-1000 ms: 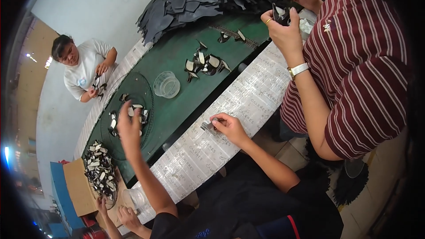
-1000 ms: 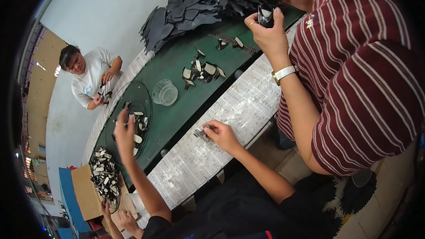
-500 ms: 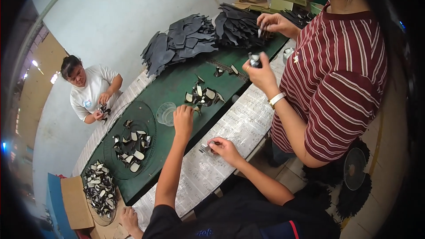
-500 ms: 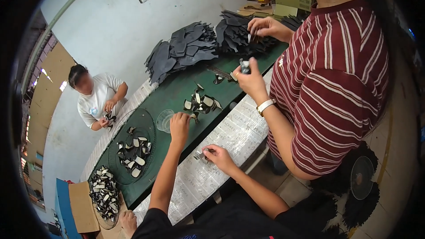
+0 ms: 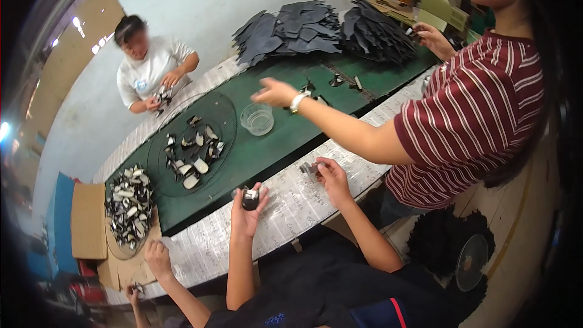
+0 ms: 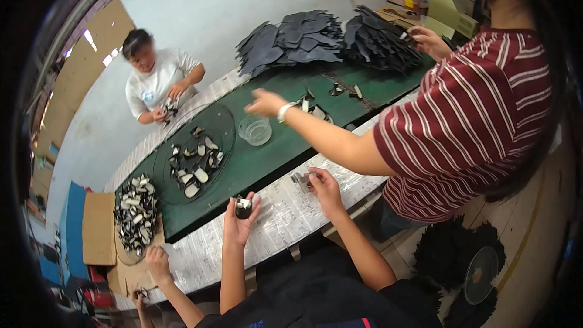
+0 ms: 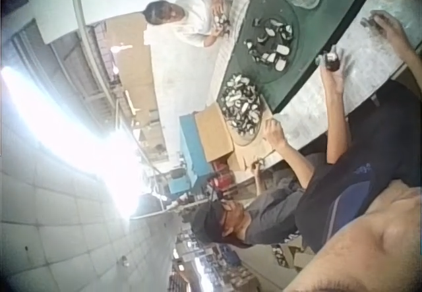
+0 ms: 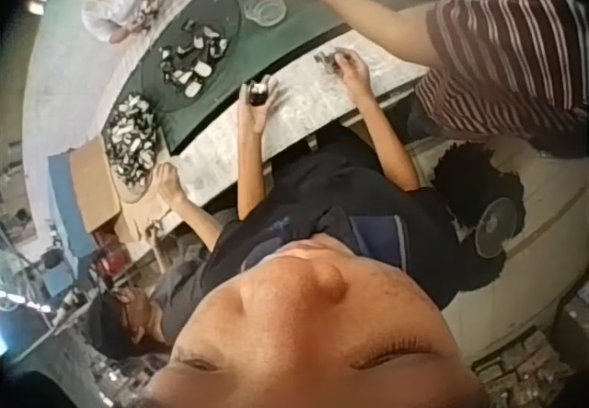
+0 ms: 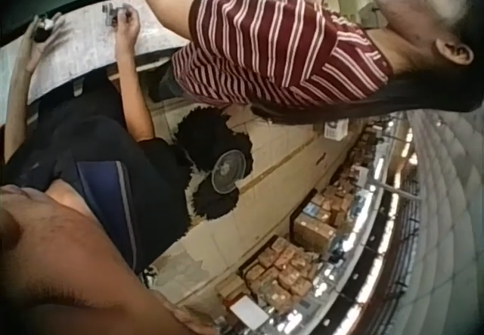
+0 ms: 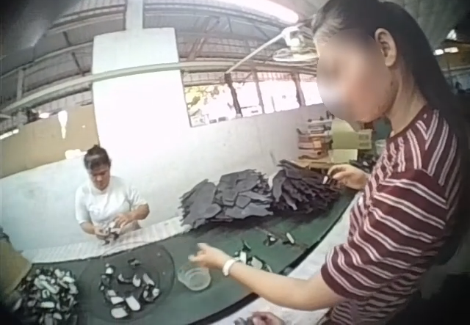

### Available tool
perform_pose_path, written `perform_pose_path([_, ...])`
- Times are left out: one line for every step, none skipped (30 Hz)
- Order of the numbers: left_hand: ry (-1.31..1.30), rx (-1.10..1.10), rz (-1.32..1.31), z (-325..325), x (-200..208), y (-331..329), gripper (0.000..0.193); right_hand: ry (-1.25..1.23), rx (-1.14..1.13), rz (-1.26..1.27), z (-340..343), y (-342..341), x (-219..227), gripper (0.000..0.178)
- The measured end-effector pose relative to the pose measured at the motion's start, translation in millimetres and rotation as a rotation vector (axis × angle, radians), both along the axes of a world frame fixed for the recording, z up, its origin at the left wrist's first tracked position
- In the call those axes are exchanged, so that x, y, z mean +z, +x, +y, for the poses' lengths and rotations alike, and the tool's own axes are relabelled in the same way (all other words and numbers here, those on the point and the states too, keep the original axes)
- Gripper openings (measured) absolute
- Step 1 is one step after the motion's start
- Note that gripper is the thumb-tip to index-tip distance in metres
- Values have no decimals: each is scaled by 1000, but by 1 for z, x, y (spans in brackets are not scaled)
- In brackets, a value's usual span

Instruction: Assembling and cleaning small components for shoe manufacturing at a workbench.

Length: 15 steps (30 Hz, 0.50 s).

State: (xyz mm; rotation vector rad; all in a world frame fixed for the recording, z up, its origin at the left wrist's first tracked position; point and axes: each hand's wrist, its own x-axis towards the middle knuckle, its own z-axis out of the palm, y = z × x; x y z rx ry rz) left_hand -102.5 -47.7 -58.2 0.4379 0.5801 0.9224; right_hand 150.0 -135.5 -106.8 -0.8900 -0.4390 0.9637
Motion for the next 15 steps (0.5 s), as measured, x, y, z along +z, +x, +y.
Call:
perform_pose_path([-58, -56, -123, -14, -3, -11, 36, 19, -3, 2, -1, -2, -3, 23])
perform_pose_path([-108, -113, -250, -27, -4, -19, 36, 43, -6, 1, 0, -2, -4, 23])
perform_pose_path([-84, -162, -215, -40, -2, -24, 42, 36, 15, -11, 0, -3, -5, 23])
perform_pose_path([-45, -189, -181, -55, 3, -27, 48, 24, 11, -29, -1, -3, -6, 23])
perform_pose_path([18, -209, -108, -67, 8, -32, 51, 12, 13, -46, -2, -4, -5, 23])
perform_pose_path([77, -230, -34, -78, 13, -35, 55, 3, 37, -59, -2, -4, -5, 23])
perform_pose_path([77, -190, 2, -89, 22, -35, 55, -13, 30, -84, -2, -4, -4, 24])
perform_pose_path([68, -162, -9, -94, 23, -39, 55, -29, 28, -110, -3, -6, -4, 24])
perform_pose_path([110, -157, 88, -98, 23, -42, 52, -40, 34, -113, -5, -7, 0, 25])
perform_pose_path([148, -154, 186, -101, 22, -44, 49, -52, 58, -124, -8, -10, 3, 25])
perform_pose_path([149, -131, 257, -103, 19, -47, 43, -36, 85, -51, -14, -18, 15, 24])
perform_pose_path([129, -112, 251, -103, 16, -50, 43, -23, 102, 28, -22, -24, 28, 24])
perform_pose_path([233, -109, 311, -101, 9, -53, 42, 16, 165, 51, -30, -28, 36, 26])
perform_pose_path([331, -106, 370, -102, 3, -56, 41, -10, 186, 45, -38, -36, 51, 26])
perform_pose_path([304, -91, 343, -104, 10, -56, 37, 4, 249, 2, -46, -48, 69, 27])
